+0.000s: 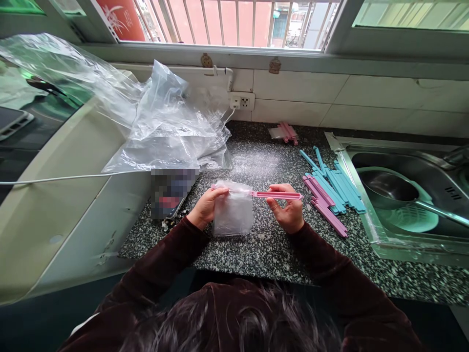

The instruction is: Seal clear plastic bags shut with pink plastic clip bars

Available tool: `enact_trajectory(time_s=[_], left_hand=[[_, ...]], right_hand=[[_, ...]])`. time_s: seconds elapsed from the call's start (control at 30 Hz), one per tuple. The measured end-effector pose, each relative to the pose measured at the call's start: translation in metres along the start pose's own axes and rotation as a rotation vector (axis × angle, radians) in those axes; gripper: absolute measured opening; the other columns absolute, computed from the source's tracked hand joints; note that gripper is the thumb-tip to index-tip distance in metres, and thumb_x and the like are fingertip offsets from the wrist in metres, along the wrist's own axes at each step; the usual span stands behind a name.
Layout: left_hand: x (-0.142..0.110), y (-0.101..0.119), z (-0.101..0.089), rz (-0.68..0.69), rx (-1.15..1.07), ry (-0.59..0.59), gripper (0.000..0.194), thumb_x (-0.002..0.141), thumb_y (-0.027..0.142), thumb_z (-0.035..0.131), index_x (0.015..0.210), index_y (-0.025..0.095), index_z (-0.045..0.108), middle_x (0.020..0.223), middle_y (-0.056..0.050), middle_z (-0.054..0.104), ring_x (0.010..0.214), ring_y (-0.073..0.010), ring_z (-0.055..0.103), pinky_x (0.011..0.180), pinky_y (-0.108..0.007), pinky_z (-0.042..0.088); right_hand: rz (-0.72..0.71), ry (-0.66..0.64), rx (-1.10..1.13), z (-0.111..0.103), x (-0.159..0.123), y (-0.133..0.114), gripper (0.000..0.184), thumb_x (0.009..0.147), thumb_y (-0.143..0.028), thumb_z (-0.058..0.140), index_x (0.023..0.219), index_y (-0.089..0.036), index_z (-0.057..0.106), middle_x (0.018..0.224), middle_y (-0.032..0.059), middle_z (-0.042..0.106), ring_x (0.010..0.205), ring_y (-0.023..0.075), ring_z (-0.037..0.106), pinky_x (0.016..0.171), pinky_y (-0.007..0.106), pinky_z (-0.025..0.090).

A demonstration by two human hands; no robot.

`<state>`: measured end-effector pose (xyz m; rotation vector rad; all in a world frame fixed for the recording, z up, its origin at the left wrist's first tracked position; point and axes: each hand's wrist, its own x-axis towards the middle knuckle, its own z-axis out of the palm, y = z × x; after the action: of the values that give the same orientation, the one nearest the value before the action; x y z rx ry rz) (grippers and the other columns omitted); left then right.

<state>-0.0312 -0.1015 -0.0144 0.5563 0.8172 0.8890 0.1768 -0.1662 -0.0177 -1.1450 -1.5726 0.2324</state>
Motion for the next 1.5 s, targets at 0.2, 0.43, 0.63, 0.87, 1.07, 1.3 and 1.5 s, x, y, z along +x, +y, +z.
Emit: enact_trajectory(time_s=[0.2, 0.43, 0.63, 0.87, 1.07, 1.3, 1.5], left_hand=[[-0.001, 0.001, 0.0, -0.001, 0.008, -0.013, 0.025, 0.046, 0.021, 0.077, 0.064, 0.011, 0.063, 0.058, 0.002, 0.062, 0.052, -0.0081, 0.052, 0.052, -0.02, 0.037], [-0.002, 0.001, 0.0, -0.004, 0.083, -0.07, 0.027, 0.048, 0.024, 0.078, 0.067, 0.011, 0.065, 0.06, 0.0, 0.064, 0.054, -0.0091, 0.053, 0.054, -0.021, 0.037], [-0.003, 0.002, 0.001, 0.001, 0.12, -0.071, 0.028, 0.047, 0.026, 0.079, 0.066, 0.01, 0.064, 0.059, -0.001, 0.062, 0.053, -0.0089, 0.052, 0.055, -0.021, 0.036], [-0.001, -0.001, 0.002, 0.007, 0.168, -0.045, 0.029, 0.046, 0.028, 0.08, 0.061, 0.01, 0.062, 0.054, 0.0, 0.059, 0.051, -0.0077, 0.048, 0.052, -0.021, 0.033], [-0.002, -0.003, 0.004, 0.026, 0.204, -0.058, 0.03, 0.047, 0.029, 0.08, 0.059, 0.011, 0.06, 0.054, 0.001, 0.058, 0.05, -0.0078, 0.048, 0.052, -0.021, 0.034], [-0.003, -0.008, 0.005, 0.034, 0.249, -0.099, 0.033, 0.049, 0.032, 0.08, 0.068, 0.009, 0.065, 0.064, -0.003, 0.064, 0.057, -0.0108, 0.054, 0.06, -0.023, 0.04], [-0.003, -0.011, 0.006, 0.054, 0.301, -0.123, 0.035, 0.049, 0.034, 0.08, 0.068, 0.01, 0.064, 0.063, -0.002, 0.062, 0.057, -0.01, 0.052, 0.06, -0.023, 0.039]], right_hand=[[-0.131, 0.044, -0.048, -0.002, 0.003, -0.004, 0.016, 0.078, -0.014, 0.06, 0.092, -0.021, 0.06, 0.084, 0.005, 0.063, 0.079, 0.0195, 0.059, 0.074, 0.039, 0.049], [-0.176, 0.049, -0.037, -0.002, 0.005, -0.006, 0.019, 0.076, -0.012, 0.061, 0.093, -0.021, 0.061, 0.083, 0.0048, 0.064, 0.078, 0.0196, 0.059, 0.072, 0.039, 0.05], [-0.217, 0.041, -0.087, -0.003, 0.004, -0.006, 0.023, 0.076, -0.014, 0.063, 0.098, -0.022, 0.061, 0.084, 0.0048, 0.066, 0.078, 0.0196, 0.059, 0.071, 0.039, 0.05], [-0.24, 0.057, -0.186, -0.001, 0.002, -0.011, 0.023, 0.08, -0.018, 0.059, 0.102, -0.023, 0.061, 0.086, 0.0055, 0.068, 0.08, 0.0212, 0.061, 0.069, 0.041, 0.051], [-0.279, 0.037, -0.269, 0.0, 0.001, -0.014, 0.015, 0.08, -0.019, 0.059, 0.094, -0.023, 0.061, 0.084, 0.006, 0.068, 0.078, 0.0209, 0.061, 0.067, 0.04, 0.052], [-0.378, 0.018, -0.28, 0.004, 0.004, -0.019, 0.022, 0.077, -0.014, 0.06, 0.097, -0.024, 0.059, 0.082, 0.0048, 0.068, 0.073, 0.0188, 0.061, 0.063, 0.037, 0.051], [-0.447, -0.027, -0.31, 0.007, 0.003, -0.021, 0.027, 0.076, -0.012, 0.06, 0.101, -0.023, 0.058, 0.081, 0.0047, 0.067, 0.072, 0.0172, 0.06, 0.064, 0.034, 0.05]])
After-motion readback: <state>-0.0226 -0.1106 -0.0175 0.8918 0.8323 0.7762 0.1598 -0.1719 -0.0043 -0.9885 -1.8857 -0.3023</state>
